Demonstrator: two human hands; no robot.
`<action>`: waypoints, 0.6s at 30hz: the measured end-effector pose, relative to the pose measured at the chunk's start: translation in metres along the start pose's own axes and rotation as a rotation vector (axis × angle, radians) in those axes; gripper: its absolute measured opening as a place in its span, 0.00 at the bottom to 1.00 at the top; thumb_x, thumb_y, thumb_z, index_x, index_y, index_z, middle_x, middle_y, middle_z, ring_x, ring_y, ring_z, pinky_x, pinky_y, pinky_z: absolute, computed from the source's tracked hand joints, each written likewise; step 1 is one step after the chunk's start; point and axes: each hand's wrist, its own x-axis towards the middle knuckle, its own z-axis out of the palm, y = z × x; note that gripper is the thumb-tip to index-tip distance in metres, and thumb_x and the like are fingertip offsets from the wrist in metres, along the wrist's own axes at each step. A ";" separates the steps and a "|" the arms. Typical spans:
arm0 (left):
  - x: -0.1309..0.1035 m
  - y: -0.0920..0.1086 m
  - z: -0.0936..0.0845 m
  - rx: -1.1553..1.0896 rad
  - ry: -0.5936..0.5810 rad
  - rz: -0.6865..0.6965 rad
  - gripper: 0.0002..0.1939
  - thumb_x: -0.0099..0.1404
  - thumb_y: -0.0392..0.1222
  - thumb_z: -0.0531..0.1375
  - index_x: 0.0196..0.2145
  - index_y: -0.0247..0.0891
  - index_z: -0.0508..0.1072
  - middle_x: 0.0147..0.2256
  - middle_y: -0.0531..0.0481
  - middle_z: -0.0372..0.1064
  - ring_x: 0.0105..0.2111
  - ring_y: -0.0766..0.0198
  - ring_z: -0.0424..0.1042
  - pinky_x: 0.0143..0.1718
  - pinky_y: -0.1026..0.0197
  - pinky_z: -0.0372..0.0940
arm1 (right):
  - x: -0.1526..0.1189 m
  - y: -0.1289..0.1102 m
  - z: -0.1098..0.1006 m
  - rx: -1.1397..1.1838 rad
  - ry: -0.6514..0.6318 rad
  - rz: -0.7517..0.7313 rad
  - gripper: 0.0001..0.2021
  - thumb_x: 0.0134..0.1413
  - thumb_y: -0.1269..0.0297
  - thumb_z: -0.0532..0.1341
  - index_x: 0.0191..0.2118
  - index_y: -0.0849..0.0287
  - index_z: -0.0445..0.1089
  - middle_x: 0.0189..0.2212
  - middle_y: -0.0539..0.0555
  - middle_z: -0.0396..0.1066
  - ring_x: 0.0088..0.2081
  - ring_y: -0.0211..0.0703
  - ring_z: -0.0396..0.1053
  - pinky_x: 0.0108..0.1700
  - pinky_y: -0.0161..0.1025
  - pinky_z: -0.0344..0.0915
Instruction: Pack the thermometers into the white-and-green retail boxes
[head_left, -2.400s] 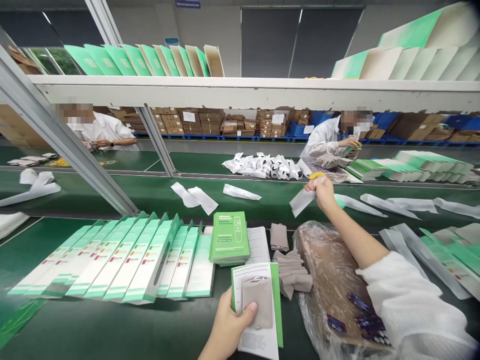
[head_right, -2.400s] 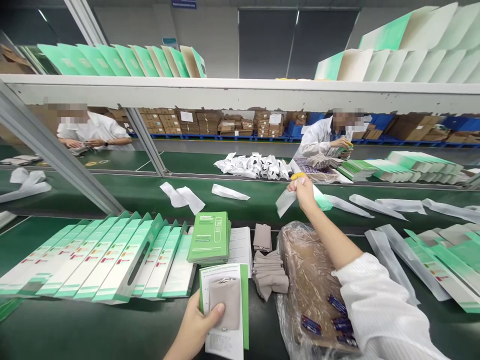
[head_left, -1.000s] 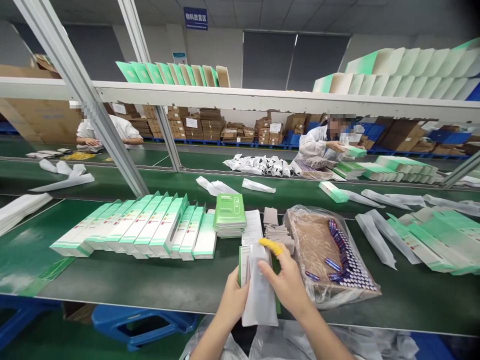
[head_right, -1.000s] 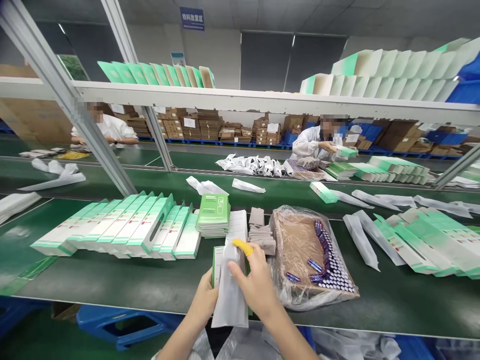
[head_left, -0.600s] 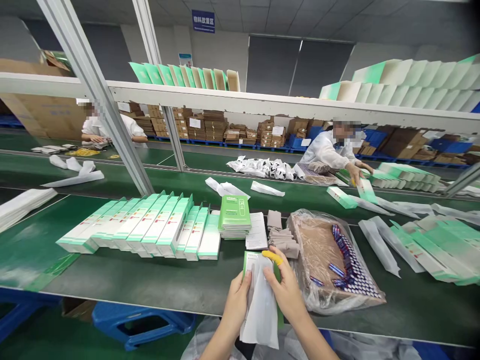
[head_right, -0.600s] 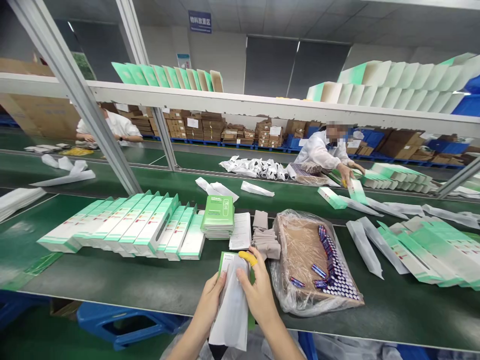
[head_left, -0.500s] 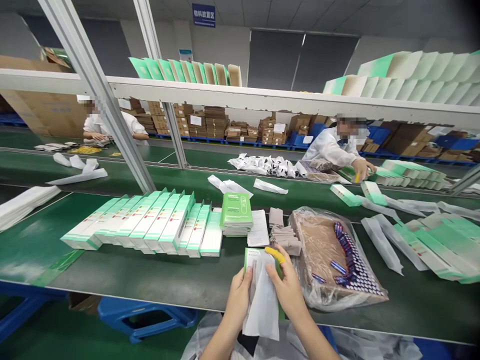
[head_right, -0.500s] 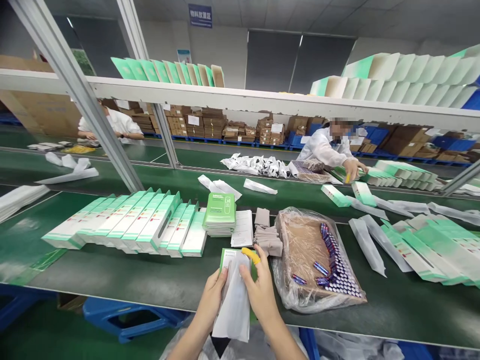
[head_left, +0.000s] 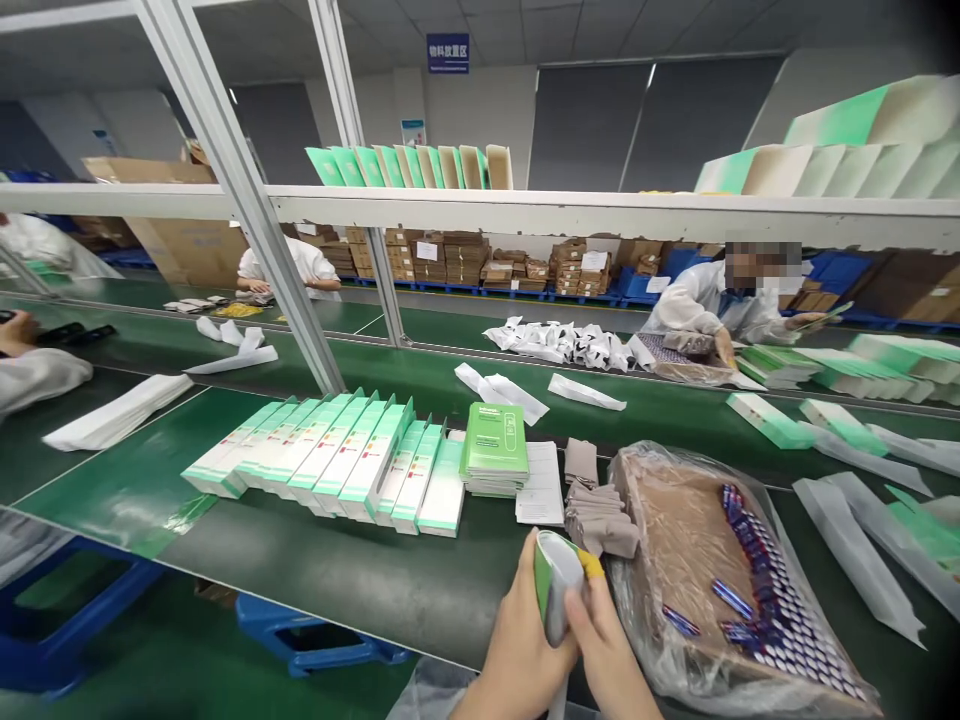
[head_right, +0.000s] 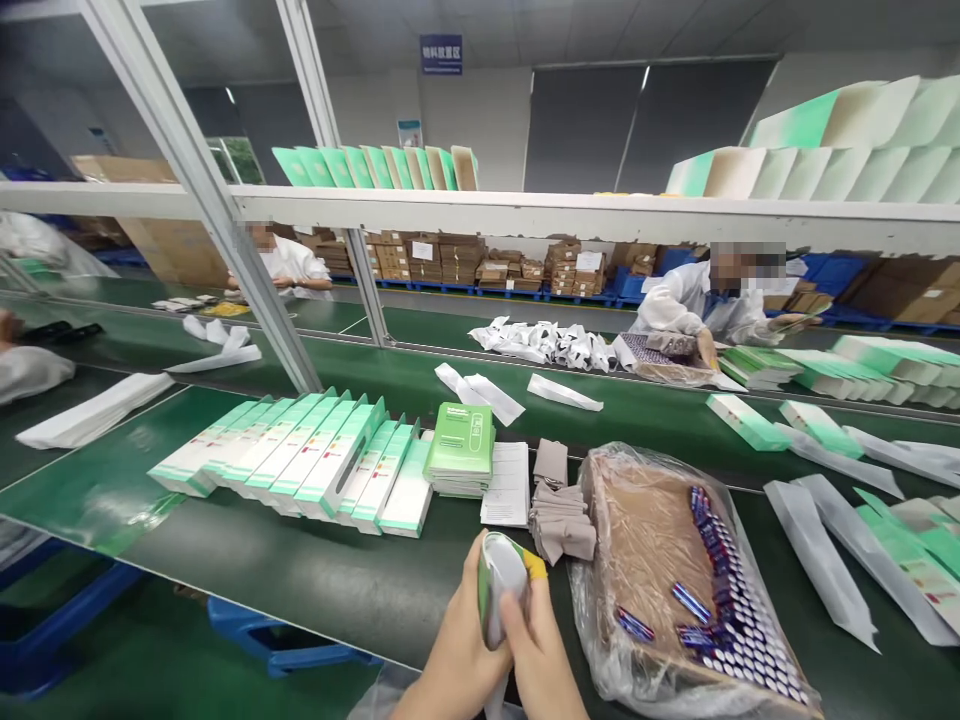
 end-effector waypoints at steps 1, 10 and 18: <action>0.003 0.001 0.001 0.076 0.013 -0.012 0.43 0.66 0.48 0.60 0.70 0.38 0.43 0.63 0.35 0.62 0.58 0.44 0.67 0.57 0.52 0.61 | 0.000 0.002 0.000 0.010 -0.017 0.000 0.30 0.55 0.46 0.63 0.61 0.47 0.59 0.60 0.57 0.67 0.61 0.56 0.64 0.62 0.52 0.62; 0.022 0.039 -0.088 0.619 -0.096 0.092 0.35 0.62 0.53 0.61 0.65 0.48 0.58 0.61 0.43 0.65 0.59 0.43 0.65 0.58 0.45 0.61 | 0.024 -0.023 0.005 0.241 0.059 0.238 0.33 0.46 0.45 0.69 0.53 0.53 0.61 0.48 0.60 0.76 0.52 0.59 0.73 0.54 0.52 0.68; 0.087 0.045 -0.354 1.084 0.528 -0.232 0.37 0.64 0.55 0.54 0.63 0.26 0.57 0.58 0.28 0.65 0.58 0.39 0.66 0.56 0.43 0.61 | 0.035 -0.030 0.009 0.527 0.024 0.323 0.33 0.42 0.50 0.74 0.52 0.54 0.63 0.42 0.63 0.79 0.46 0.61 0.77 0.41 0.49 0.72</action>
